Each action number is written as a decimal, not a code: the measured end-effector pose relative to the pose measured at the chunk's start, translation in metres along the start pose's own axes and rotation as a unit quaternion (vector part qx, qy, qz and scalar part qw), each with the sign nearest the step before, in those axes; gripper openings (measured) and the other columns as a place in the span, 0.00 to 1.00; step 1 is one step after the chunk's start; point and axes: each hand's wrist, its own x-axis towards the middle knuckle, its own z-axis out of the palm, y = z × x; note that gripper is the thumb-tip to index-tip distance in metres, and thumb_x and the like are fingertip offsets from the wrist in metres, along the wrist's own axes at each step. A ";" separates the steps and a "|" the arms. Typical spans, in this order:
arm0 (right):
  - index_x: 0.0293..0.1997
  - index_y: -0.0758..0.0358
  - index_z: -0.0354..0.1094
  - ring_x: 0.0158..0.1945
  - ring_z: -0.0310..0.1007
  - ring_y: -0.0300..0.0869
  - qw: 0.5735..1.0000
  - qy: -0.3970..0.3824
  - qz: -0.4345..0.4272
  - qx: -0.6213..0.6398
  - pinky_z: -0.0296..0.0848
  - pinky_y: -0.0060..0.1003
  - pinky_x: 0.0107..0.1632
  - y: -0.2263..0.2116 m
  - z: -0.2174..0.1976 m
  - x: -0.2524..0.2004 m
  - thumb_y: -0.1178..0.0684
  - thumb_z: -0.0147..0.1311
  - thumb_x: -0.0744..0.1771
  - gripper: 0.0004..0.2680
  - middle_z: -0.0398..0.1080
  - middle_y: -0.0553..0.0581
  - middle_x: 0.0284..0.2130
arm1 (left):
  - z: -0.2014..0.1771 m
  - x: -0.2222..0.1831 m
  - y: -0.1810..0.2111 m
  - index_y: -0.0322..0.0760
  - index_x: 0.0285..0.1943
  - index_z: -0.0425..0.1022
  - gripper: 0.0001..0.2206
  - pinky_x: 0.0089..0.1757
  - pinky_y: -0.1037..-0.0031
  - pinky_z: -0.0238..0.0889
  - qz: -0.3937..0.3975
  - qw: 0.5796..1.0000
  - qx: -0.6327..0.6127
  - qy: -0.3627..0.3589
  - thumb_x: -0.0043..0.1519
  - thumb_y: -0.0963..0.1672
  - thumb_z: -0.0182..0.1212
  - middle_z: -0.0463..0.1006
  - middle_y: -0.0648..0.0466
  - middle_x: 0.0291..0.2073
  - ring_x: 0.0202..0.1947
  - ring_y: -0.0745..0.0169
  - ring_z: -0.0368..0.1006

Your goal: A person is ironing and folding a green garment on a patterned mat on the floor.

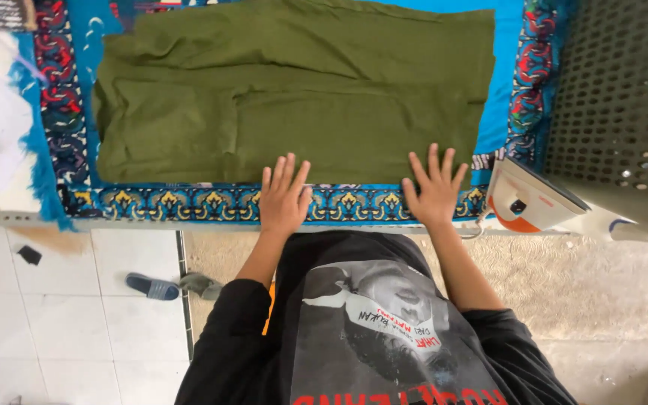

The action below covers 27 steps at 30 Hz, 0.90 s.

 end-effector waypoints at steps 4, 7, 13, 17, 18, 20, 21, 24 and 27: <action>0.80 0.48 0.48 0.81 0.29 0.60 0.991 -0.118 0.066 0.000 0.21 0.65 0.74 0.038 0.003 -0.006 0.43 0.33 0.72 0.22 0.39 0.64 0.79 | -0.029 -0.026 -0.087 0.47 0.76 0.66 0.25 0.69 0.55 0.33 -0.063 0.995 0.061 0.038 0.71 0.53 0.47 0.60 0.48 0.75 0.74 0.51 0.55; 0.81 0.47 0.43 0.81 0.27 0.57 0.988 -0.134 0.071 0.002 0.22 0.64 0.75 0.045 0.004 -0.006 0.45 0.26 0.73 0.21 0.35 0.61 0.80 | -0.055 -0.049 -0.149 0.44 0.77 0.65 0.25 0.69 0.55 0.23 -0.164 0.982 0.092 0.021 0.74 0.54 0.42 0.57 0.48 0.77 0.77 0.49 0.48; 0.80 0.68 0.32 0.80 0.26 0.61 0.988 -0.129 0.079 0.030 0.19 0.63 0.75 0.046 0.009 -0.003 0.42 0.32 0.71 0.29 0.32 0.69 0.78 | -0.103 -0.063 -0.234 0.52 0.84 0.46 0.27 0.69 0.36 0.27 -0.381 0.920 0.042 -0.086 0.75 0.55 0.26 0.39 0.55 0.81 0.79 0.44 0.35; 0.80 0.67 0.31 0.80 0.25 0.62 0.988 -0.135 0.062 0.043 0.21 0.65 0.74 0.040 0.001 -0.005 0.40 0.28 0.72 0.28 0.30 0.67 0.78 | -0.115 -0.072 -0.247 0.48 0.84 0.41 0.29 0.71 0.40 0.25 -0.367 0.925 0.016 -0.091 0.76 0.56 0.33 0.37 0.53 0.81 0.80 0.45 0.34; 0.80 0.66 0.30 0.80 0.23 0.61 0.988 -0.139 0.063 0.040 0.21 0.65 0.74 0.039 -0.001 -0.002 0.40 0.26 0.72 0.28 0.28 0.67 0.78 | -0.113 -0.074 -0.249 0.44 0.84 0.39 0.32 0.71 0.42 0.26 -0.384 0.920 0.017 -0.072 0.75 0.57 0.37 0.35 0.49 0.81 0.80 0.45 0.35; 0.80 0.66 0.30 0.80 0.21 0.60 0.985 -0.151 0.073 0.036 0.20 0.65 0.75 0.035 -0.003 0.001 0.39 0.25 0.72 0.28 0.27 0.66 0.78 | -0.115 -0.070 -0.249 0.42 0.84 0.38 0.31 0.71 0.41 0.26 -0.384 0.921 0.009 -0.066 0.76 0.56 0.38 0.34 0.48 0.81 0.80 0.44 0.34; 0.81 0.65 0.29 0.80 0.20 0.59 0.983 -0.162 0.084 0.034 0.19 0.64 0.75 0.033 -0.005 0.001 0.38 0.23 0.72 0.28 0.26 0.65 0.79 | -0.116 -0.070 -0.247 0.40 0.84 0.38 0.31 0.71 0.40 0.25 -0.382 0.922 0.003 -0.059 0.77 0.54 0.39 0.34 0.47 0.81 0.80 0.43 0.34; 0.80 0.68 0.32 0.79 0.22 0.63 0.990 -0.122 0.071 0.028 0.21 0.67 0.73 0.025 -0.009 -0.003 0.39 0.28 0.72 0.29 0.29 0.70 0.78 | -0.106 -0.079 -0.259 0.41 0.85 0.40 0.33 0.70 0.41 0.31 -0.377 0.926 -0.025 0.026 0.75 0.46 0.56 0.39 0.47 0.81 0.80 0.45 0.39; 0.76 0.78 0.50 0.75 0.43 0.70 0.998 0.058 -0.019 -0.016 0.40 0.63 0.71 0.005 -0.019 -0.024 0.48 0.40 0.71 0.25 0.50 0.77 0.73 | -0.095 -0.100 -0.280 0.43 0.84 0.44 0.33 0.69 0.53 0.46 -0.373 0.914 -0.035 0.153 0.73 0.39 0.58 0.45 0.50 0.79 0.77 0.49 0.49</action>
